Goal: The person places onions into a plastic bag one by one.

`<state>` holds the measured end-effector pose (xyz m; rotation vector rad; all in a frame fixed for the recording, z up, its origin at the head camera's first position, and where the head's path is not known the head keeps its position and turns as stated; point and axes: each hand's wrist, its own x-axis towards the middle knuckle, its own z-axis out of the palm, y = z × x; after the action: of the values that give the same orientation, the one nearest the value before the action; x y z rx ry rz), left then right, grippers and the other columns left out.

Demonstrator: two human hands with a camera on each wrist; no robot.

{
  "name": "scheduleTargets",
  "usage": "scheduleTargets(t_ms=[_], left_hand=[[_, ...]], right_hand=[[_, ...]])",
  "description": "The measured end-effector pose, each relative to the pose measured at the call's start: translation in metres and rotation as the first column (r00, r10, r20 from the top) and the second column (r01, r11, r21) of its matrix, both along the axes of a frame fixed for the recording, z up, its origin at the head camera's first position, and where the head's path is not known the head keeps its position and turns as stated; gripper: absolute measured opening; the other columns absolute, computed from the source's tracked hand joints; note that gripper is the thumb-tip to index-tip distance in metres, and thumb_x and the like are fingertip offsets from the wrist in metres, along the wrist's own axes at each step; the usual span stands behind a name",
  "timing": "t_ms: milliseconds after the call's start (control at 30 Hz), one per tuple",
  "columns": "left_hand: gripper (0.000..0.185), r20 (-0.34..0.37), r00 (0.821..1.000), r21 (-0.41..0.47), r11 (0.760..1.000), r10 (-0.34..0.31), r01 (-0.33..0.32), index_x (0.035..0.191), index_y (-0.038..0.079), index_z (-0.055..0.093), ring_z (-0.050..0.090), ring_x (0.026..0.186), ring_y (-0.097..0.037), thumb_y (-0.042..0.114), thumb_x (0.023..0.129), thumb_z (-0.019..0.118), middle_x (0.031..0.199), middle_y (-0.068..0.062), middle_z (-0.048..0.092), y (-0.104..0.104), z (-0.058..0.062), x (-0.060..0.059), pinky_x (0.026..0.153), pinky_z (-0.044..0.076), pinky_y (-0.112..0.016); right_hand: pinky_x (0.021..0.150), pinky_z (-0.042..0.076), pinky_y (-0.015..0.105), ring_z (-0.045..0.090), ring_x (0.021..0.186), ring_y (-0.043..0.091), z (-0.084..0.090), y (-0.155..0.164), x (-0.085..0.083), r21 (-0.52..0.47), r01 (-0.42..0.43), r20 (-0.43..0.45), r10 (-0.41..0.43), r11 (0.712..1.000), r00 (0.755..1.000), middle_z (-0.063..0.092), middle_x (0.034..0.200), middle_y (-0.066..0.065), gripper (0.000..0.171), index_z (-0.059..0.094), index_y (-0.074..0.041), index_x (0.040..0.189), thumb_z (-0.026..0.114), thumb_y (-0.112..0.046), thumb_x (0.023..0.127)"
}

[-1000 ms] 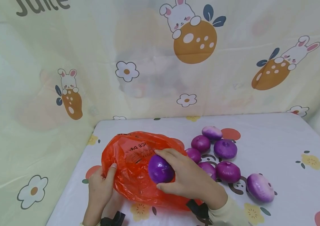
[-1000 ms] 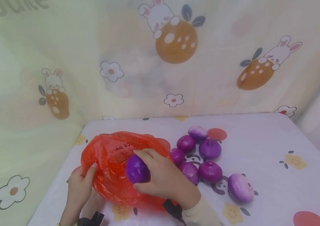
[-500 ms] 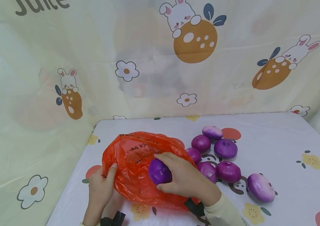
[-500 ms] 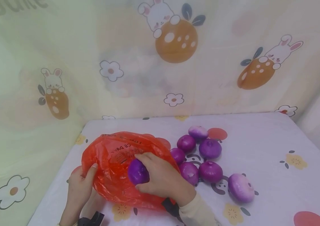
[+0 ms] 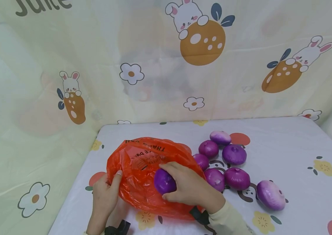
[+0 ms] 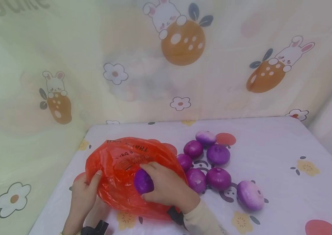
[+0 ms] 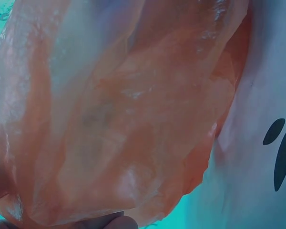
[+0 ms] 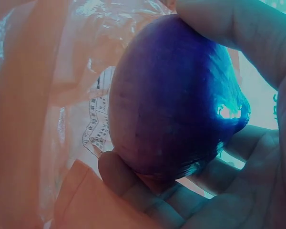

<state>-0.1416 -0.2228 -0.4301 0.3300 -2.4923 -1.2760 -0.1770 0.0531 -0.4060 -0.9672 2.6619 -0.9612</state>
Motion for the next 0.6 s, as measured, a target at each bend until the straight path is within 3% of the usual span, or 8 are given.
scheduleTargets(t_ms=[600], left_hand=[[0.034, 0.012, 1.000, -0.002, 1.000, 0.001, -0.001, 0.106, -0.001, 0.072, 0.056, 0.060, -0.014, 0.032, 0.105, 0.062, 0.075, -0.006, 0.070, 0.0006, -0.0007, -0.0002, 0.052, 0.049, -0.023]], right_hand=[[0.096, 0.058, 0.049, 0.058, 0.128, 0.027, -0.0088, -0.0046, -0.0024, 0.073, -0.027, 0.045, 0.024, 0.997, 0.999, 0.054, 0.149, 0.008, 0.085, 0.049, -0.012, 0.154, 0.086, -0.038, 0.082]])
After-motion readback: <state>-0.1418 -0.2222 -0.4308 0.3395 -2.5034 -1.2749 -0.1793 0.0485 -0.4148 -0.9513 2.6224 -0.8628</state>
